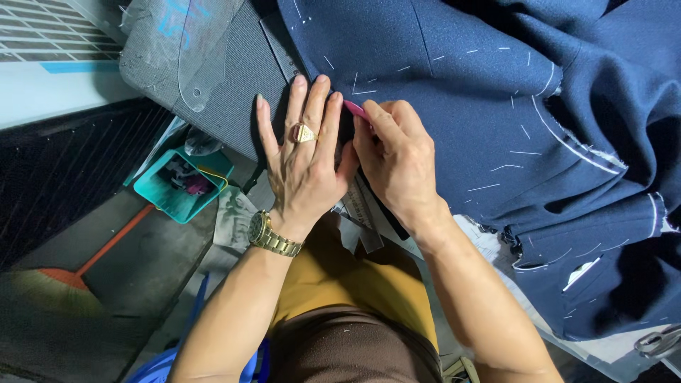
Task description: The person marks lines on a piece of dark blue fabric using a ruler and pink chalk, then uses small red nippers to trim excess thread from the garment.
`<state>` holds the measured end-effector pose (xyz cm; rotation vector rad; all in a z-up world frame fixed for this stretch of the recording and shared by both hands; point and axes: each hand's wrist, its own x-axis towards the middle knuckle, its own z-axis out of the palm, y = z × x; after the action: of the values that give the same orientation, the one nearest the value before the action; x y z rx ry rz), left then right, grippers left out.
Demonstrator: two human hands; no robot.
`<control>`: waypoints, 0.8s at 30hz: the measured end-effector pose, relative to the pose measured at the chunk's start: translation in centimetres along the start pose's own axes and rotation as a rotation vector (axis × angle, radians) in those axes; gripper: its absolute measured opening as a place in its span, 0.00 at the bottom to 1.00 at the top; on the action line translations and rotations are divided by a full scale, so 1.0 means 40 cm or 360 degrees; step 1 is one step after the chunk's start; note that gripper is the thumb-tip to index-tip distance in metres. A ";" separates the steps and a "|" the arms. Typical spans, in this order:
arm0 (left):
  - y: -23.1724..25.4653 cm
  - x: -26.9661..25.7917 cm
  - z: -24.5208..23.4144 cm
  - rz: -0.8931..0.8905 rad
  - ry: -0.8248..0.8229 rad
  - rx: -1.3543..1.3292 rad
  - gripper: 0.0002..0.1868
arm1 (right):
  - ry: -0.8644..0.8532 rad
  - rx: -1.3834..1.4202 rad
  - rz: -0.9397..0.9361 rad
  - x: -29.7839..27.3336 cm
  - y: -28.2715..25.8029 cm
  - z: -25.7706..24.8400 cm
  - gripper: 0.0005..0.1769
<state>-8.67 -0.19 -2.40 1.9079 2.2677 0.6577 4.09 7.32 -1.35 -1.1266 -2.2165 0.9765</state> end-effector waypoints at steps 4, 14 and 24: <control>0.000 -0.001 -0.003 0.0015 -0.0005 0.0004 0.25 | -0.0005 -0.0078 -0.0035 0.001 -0.004 -0.002 0.07; -0.115 0.233 -0.068 -0.0436 0.0411 -0.0113 0.19 | 0.0528 0.0252 0.0075 -0.137 0.000 -0.003 0.06; -0.167 0.253 0.019 -0.0276 0.0635 0.0556 0.13 | 0.0673 0.0301 0.0082 -0.152 0.025 0.018 0.04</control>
<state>-16.61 8.91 -3.75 1.8102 2.9283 0.7101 7.47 2.42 -3.09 -1.1812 -1.7317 0.8539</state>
